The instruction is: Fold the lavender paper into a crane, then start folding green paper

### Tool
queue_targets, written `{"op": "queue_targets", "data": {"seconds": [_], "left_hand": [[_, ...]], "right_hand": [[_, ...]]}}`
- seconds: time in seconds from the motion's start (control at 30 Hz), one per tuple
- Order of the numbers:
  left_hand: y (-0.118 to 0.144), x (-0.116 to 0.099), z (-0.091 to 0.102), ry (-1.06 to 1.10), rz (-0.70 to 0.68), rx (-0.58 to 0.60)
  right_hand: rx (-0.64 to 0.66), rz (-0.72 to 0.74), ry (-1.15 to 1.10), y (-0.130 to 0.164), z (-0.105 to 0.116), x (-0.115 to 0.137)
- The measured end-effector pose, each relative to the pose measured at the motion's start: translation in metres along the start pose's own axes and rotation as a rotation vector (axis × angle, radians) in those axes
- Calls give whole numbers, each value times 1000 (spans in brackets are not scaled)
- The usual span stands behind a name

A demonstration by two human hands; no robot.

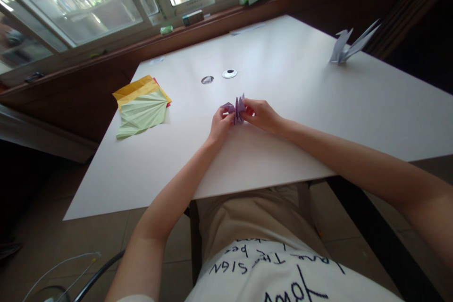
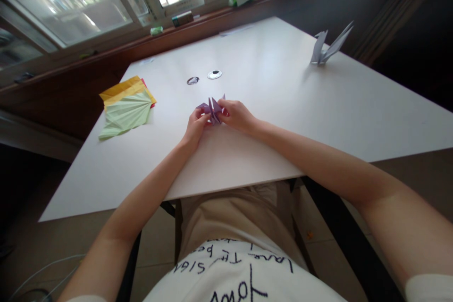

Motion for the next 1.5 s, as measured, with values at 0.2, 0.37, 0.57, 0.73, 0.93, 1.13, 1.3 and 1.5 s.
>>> {"op": "queue_targets", "data": {"seconds": [0.2, 0.37, 0.57, 0.73, 0.93, 1.13, 1.3, 1.5], "left_hand": [[-1, 0, 0, -6, 5, -2], [-1, 0, 0, -20, 6, -6], [-2, 0, 0, -26, 1, -7], [-2, 0, 0, -28, 0, -5], [-2, 2, 0, -29, -5, -7], [-3, 1, 1, -41, -50, -21], [-2, -4, 4, -57, -105, -57], [0, -7, 6, -28, -101, -71]], "right_hand": [[-5, 3, 2, 0, -1, -1], [6, -1, 7, 0, -1, -1], [10, 0, 22, 0, -2, -1], [7, -3, 17, 0, -1, 0], [-9, 4, 38, 1, -1, 0], [-75, 11, 5, 1, 1, -2], [-126, -13, -44, 1, 6, 0], [-154, -8, -118, 1, 9, 3]]}}
Point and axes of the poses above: each hand's wrist, its own y-axis away from the middle knuckle, its own z-axis out of the back of the hand, x = y × z, the point moved 5 cm from there along -y, towards the middle knuckle, and after that the axes turned 7 degrees about -z, right-handed, at the moved point
